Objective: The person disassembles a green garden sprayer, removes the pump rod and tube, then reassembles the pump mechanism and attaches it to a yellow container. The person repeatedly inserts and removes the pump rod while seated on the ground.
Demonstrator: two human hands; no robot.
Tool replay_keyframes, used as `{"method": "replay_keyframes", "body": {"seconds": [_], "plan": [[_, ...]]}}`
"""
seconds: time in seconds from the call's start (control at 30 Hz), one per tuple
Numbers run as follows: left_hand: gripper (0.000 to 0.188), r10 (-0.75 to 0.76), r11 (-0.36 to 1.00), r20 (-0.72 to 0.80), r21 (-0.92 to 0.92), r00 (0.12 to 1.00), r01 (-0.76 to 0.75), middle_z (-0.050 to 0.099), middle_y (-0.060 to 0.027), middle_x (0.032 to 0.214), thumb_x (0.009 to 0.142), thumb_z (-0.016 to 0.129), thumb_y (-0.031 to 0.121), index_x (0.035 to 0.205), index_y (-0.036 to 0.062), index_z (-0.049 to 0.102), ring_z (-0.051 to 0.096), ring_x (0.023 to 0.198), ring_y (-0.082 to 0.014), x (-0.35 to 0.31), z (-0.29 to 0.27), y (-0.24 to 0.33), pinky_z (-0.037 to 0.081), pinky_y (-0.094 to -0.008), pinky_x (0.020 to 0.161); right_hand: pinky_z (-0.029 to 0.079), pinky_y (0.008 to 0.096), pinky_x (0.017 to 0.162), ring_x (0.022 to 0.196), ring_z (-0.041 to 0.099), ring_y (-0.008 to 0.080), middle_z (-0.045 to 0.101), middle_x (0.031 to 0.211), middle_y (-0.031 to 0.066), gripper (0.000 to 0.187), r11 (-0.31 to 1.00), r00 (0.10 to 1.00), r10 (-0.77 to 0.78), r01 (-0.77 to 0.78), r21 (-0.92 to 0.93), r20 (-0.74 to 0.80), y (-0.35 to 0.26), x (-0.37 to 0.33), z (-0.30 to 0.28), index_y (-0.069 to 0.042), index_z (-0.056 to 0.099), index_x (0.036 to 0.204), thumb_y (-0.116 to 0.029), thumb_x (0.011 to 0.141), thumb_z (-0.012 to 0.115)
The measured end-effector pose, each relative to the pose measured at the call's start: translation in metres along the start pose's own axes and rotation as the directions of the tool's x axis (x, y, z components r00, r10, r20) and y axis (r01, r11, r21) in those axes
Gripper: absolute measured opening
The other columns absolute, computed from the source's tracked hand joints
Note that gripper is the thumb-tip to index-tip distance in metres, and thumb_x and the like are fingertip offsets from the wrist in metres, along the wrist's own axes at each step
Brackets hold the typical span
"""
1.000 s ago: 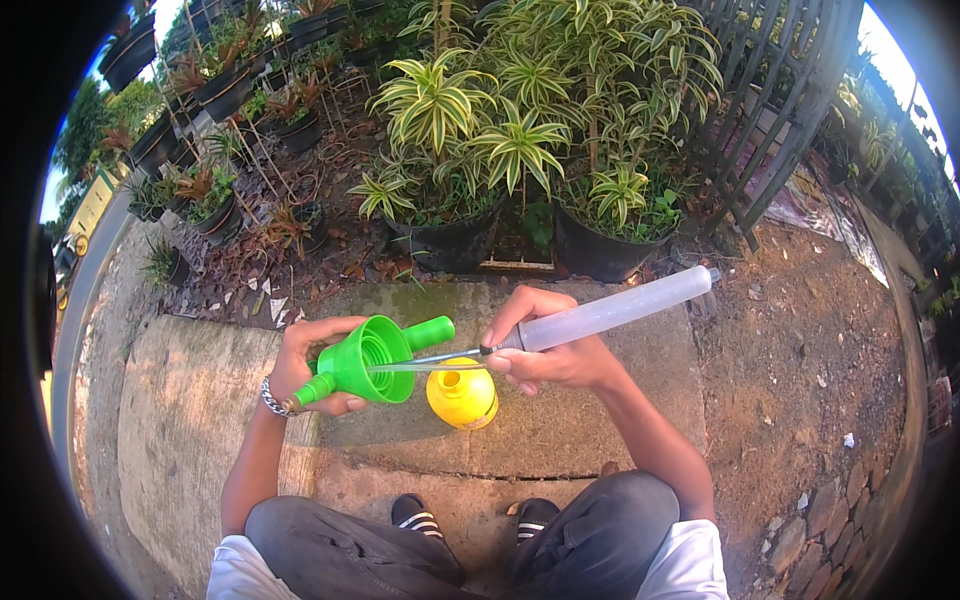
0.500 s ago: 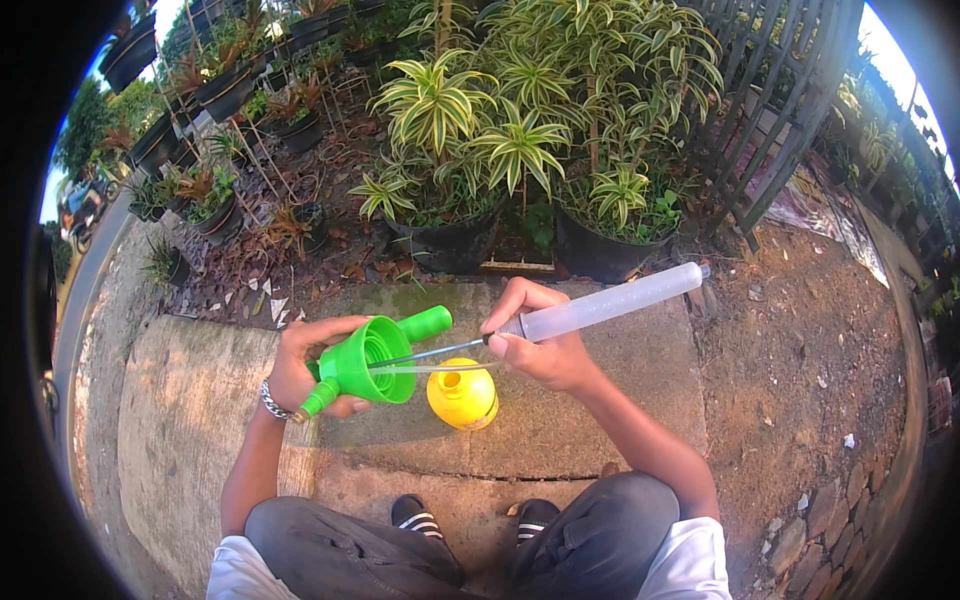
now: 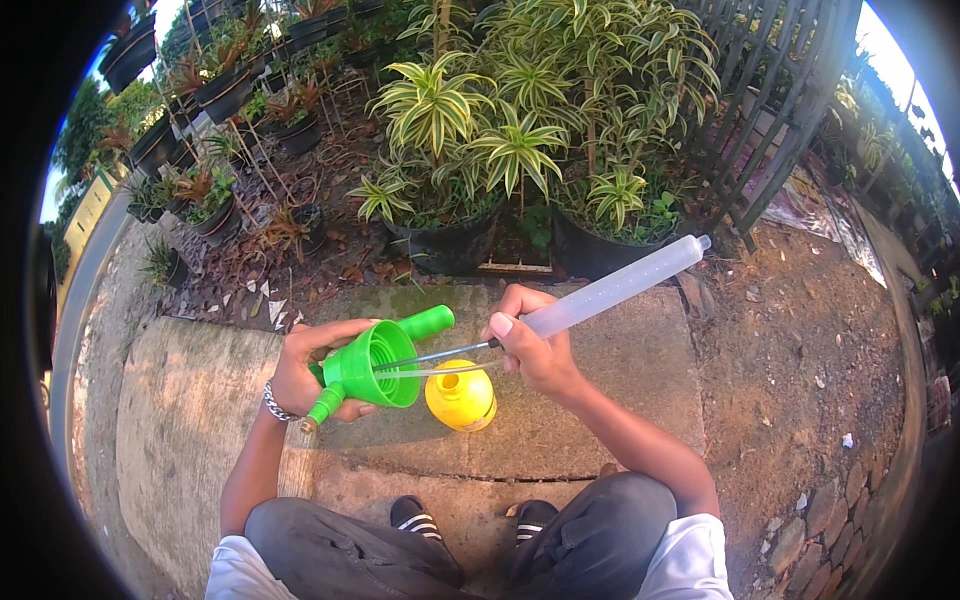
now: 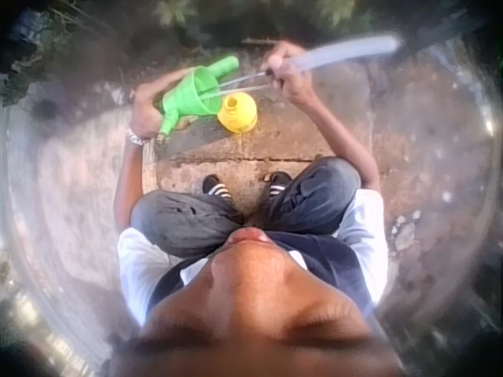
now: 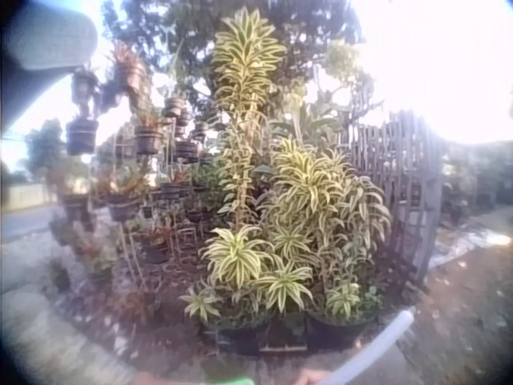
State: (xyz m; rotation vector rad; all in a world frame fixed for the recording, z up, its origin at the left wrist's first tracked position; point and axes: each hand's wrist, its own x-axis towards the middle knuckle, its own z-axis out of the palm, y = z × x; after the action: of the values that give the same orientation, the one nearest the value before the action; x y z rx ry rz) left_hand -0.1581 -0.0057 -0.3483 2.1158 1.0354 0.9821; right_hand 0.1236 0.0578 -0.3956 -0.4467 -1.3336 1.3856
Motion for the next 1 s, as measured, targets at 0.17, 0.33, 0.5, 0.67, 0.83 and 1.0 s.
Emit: {"method": "replay_keyframes", "body": {"seconds": [0.17,0.33,0.5,0.67,0.83,1.0], "plan": [[0.08,-0.012,1.0,-0.029,-0.025,1.0,0.012,0.071,-0.0144,0.112,0.056,0.09,0.029,0.124,-0.0012,0.061,0.071,0.098,-0.0219,0.001,0.003,0.0,0.053,-0.0331,0.091,0.032,0.0234,0.038,0.039,0.041,0.0086,0.053,0.061,0.0074,0.039,1.0,0.999,-0.013,0.014,0.014,-0.044,0.006,-0.003,0.007,-0.001,0.055,0.075,-0.036,0.092,0.057],[0.08,-0.014,0.999,-0.051,-0.051,0.999,0.012,0.072,-0.0134,0.108,0.057,0.09,0.029,0.125,-0.0011,0.061,0.071,0.096,-0.0202,0.001,0.004,0.001,0.054,-0.0324,0.09,0.039,0.0258,0.052,0.058,0.049,0.0123,0.054,0.07,0.0096,0.053,0.984,0.993,-0.103,0.094,0.151,0.055,0.007,0.002,0.018,0.002,0.061,0.083,-0.047,0.095,0.045],[0.08,-0.024,0.999,-0.043,-0.045,0.999,0.022,0.072,-0.0134,0.109,0.057,0.09,0.029,0.125,-0.001,0.061,0.071,0.096,-0.0199,0.002,0.004,0.001,0.054,-0.0326,0.09,0.041,0.0276,0.063,0.069,0.051,0.0137,0.055,0.075,0.0081,0.058,0.981,0.987,-0.101,0.077,0.18,0.127,0.015,0.002,0.014,0.002,0.065,0.09,-0.051,0.095,0.042],[0.08,-0.024,0.999,-0.032,-0.026,0.999,0.023,0.069,-0.0144,0.115,0.056,0.09,0.029,0.124,-0.0012,0.061,0.07,0.099,-0.0213,-0.001,0.003,-0.003,0.053,-0.0325,0.092,0.039,0.0262,0.061,0.067,0.047,0.0136,0.052,0.074,0.0089,0.059,0.993,0.985,-0.102,0.092,0.075,0.14,0.014,0.004,0.017,0.004,0.061,0.088,-0.051,0.095,0.04],[0.08,-0.047,0.999,-0.014,-0.015,0.999,0.047,0.068,-0.0149,0.118,0.056,0.091,0.03,0.123,-0.0015,0.062,0.07,0.101,-0.0223,-0.001,0.0,-0.001,0.053,-0.0326,0.093,0.039,0.0292,0.069,0.076,0.049,0.015,0.055,0.083,0.0103,0.057,0.996,0.968,-0.072,0.058,0.062,0.242,0.012,0.005,0.016,0.004,0.063,0.092,-0.05,0.095,0.043],[0.08,-0.038,0.999,-0.029,-0.022,0.999,0.037,0.068,-0.0151,0.118,0.056,0.091,0.03,0.123,-0.002,0.061,0.07,0.102,-0.0223,-0.002,0.001,-0.003,0.053,-0.0326,0.093,0.04,0.0338,0.08,0.085,0.051,0.0172,0.057,0.088,0.0096,0.058,0.998,0.953,-0.05,0.034,0.057,0.299,0.012,0.005,0.015,0.002,0.064,0.1,-0.051,0.096,0.041]]}}
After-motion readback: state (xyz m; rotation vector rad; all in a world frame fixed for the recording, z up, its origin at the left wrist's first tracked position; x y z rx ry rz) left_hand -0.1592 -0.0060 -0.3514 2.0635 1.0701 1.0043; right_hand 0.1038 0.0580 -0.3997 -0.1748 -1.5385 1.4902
